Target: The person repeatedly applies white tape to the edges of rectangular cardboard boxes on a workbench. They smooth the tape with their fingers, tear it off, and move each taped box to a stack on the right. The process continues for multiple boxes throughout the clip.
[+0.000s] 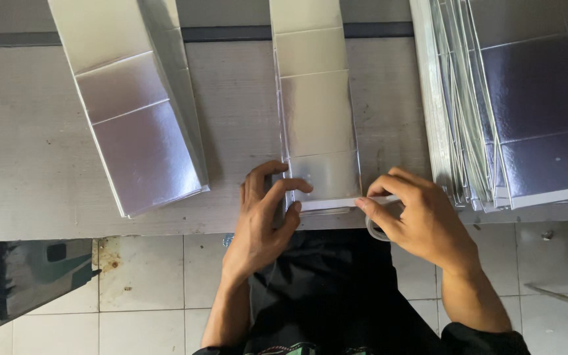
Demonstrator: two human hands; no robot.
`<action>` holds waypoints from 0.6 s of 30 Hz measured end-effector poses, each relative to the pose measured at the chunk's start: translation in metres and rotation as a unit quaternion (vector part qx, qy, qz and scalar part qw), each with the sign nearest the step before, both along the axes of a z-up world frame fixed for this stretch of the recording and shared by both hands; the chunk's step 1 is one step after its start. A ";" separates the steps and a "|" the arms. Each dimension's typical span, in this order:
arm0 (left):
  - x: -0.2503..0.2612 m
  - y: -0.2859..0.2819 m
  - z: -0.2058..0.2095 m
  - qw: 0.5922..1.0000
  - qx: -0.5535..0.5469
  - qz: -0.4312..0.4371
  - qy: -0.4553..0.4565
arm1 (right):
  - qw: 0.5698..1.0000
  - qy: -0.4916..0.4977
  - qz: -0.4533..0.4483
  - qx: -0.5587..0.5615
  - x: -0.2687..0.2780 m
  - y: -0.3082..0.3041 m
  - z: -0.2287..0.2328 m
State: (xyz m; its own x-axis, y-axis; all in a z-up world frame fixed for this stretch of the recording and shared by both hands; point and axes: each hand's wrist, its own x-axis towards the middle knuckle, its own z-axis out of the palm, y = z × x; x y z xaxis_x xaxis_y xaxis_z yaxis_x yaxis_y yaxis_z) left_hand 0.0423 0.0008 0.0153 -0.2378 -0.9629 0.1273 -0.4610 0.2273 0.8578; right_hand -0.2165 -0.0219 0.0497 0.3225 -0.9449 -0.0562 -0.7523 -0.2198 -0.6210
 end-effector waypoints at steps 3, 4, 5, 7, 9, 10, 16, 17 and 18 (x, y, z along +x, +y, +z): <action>0.000 0.000 0.001 1.000 0.006 0.000 0.000 | 1.000 0.002 0.000 -0.010 0.000 -0.003 -0.003; 0.000 -0.001 0.002 1.000 0.006 -0.001 -0.001 | 1.000 0.002 -0.001 -0.010 0.000 -0.004 -0.003; 0.000 -0.001 0.003 1.000 0.008 0.001 0.003 | 1.000 0.005 0.000 -0.013 0.001 -0.004 -0.003; -0.001 0.000 0.003 1.000 0.010 0.002 0.007 | 1.000 0.008 0.001 -0.015 0.001 -0.004 -0.006; -0.001 0.000 0.003 1.000 0.012 0.010 0.005 | 1.000 0.005 0.007 -0.013 0.001 -0.004 -0.009; -0.002 0.000 0.003 1.000 0.012 0.010 0.005 | 1.000 0.005 0.007 -0.013 0.001 -0.004 -0.008; -0.002 -0.001 0.005 1.000 0.013 0.015 0.002 | 1.000 0.012 0.003 -0.001 0.002 -0.006 -0.008; -0.003 -0.001 0.004 1.000 0.009 0.018 -0.001 | 1.000 0.011 0.004 0.002 0.003 -0.007 -0.007; -0.003 -0.001 0.004 1.000 0.006 0.020 -0.003 | 1.000 0.010 0.005 0.005 0.003 -0.008 -0.005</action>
